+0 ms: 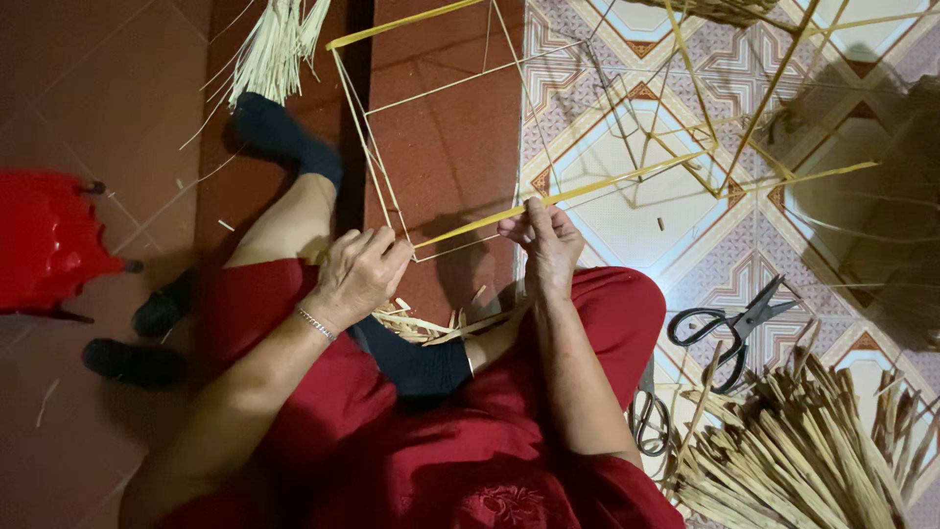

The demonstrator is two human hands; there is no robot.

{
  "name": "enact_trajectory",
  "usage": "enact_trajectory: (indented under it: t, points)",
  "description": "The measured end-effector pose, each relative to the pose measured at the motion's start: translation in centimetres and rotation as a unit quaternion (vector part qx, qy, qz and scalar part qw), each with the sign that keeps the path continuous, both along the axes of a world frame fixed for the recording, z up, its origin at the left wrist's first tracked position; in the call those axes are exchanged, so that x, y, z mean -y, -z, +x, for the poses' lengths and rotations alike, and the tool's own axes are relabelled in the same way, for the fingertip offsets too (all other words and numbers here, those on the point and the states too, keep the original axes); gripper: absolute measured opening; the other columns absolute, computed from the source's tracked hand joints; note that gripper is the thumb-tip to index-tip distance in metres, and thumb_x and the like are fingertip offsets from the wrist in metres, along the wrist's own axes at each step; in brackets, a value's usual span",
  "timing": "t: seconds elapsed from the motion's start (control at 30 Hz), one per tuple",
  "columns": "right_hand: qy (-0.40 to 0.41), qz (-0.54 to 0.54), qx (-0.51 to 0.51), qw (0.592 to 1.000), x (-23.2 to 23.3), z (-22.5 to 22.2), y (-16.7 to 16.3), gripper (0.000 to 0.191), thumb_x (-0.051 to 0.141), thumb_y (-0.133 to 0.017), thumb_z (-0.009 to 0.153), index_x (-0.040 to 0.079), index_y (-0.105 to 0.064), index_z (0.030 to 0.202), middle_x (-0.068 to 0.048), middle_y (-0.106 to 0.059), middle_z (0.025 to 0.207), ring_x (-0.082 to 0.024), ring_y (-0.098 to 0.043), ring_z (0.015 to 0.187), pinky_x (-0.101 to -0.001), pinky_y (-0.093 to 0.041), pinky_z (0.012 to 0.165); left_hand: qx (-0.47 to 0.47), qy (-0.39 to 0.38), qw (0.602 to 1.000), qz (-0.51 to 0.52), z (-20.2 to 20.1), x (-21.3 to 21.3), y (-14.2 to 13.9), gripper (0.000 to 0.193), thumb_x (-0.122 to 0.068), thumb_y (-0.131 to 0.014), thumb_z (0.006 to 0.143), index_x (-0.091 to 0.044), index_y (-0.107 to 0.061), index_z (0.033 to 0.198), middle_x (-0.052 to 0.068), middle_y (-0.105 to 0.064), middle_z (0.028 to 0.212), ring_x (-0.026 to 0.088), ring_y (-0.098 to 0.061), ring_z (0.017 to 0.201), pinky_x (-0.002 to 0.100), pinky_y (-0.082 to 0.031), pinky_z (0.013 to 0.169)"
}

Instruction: The person sits on the floor and assembles a rectangular bamboo frame by wrapping joints with yellow tape. They repeatedly measure, cut, and secure bamboo strips to the frame using tape, occasionally adjusting the frame's position.

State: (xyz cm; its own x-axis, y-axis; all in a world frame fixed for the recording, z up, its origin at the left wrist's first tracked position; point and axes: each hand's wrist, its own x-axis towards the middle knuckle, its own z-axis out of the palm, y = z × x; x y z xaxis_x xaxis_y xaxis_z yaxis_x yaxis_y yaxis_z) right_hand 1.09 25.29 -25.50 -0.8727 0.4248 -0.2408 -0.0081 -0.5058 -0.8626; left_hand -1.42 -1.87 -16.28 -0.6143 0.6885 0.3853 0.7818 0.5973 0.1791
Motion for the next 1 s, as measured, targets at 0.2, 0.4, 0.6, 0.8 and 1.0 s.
enact_trajectory:
  t: [0.2,0.4,0.6,0.8,1.0]
  points:
    - [-0.053,-0.06,-0.006,0.997,1.7,-0.3,0.0,0.02,0.016,-0.067,0.099,0.002,-0.072,0.111,-0.014,-0.077,0.098,-0.02,-0.074,0.077,-0.037,-0.063,0.073,0.002,-0.003,1.0,0.019,0.1,0.0,0.0,0.006,-0.01,-0.067,0.091,-0.009,-0.063,0.086,0.006,-0.058,0.076,0.022,-0.064,0.072,0.037,-0.046,0.062]
    - [-0.081,-0.127,-0.042,0.988,1.2,0.1,1.4,0.017,0.02,-0.067,0.101,0.004,-0.069,0.105,-0.011,-0.075,0.096,-0.019,-0.072,0.088,-0.0396,-0.06,0.084,0.01,-0.008,1.0,0.018,0.1,0.0,0.1,0.01,-0.013,-0.069,0.093,-0.01,-0.064,0.085,0.006,-0.057,0.075,0.022,-0.064,0.07,0.037,-0.045,0.061]
    - [-0.051,-0.031,-0.08,0.995,1.5,0.0,4.4,0.024,0.025,-0.066,0.106,0.002,-0.067,0.097,-0.009,-0.073,0.09,-0.015,-0.066,0.076,-0.0364,-0.06,0.08,0.006,-0.011,1.0,0.021,0.3,0.1,0.1,0.006,-0.014,-0.069,0.091,-0.01,-0.065,0.088,0.006,-0.057,0.077,0.022,-0.064,0.072,0.038,-0.046,0.062]
    - [-0.035,0.068,-0.045,0.996,2.9,0.2,4.2,0.032,0.029,-0.056,0.109,0.0,-0.068,0.103,-0.009,-0.074,0.089,-0.015,-0.07,0.076,-0.0291,-0.058,0.075,0.01,-0.005,0.999,0.043,0.4,0.4,-0.1,0.006,-0.012,-0.069,0.091,-0.009,-0.068,0.096,0.005,-0.059,0.082,0.022,-0.064,0.073,0.037,-0.046,0.064]
    - [-0.148,0.063,-0.073,0.984,6.9,2.0,1.2,0.032,0.024,-0.056,0.109,-0.004,-0.07,0.115,-0.008,-0.076,0.098,-0.012,-0.07,0.084,-0.0279,-0.058,0.082,0.007,-0.009,0.999,0.039,0.2,0.3,0.0,0.006,-0.014,-0.072,0.092,-0.011,-0.067,0.092,0.005,-0.058,0.079,0.024,-0.062,0.067,0.038,-0.046,0.062]
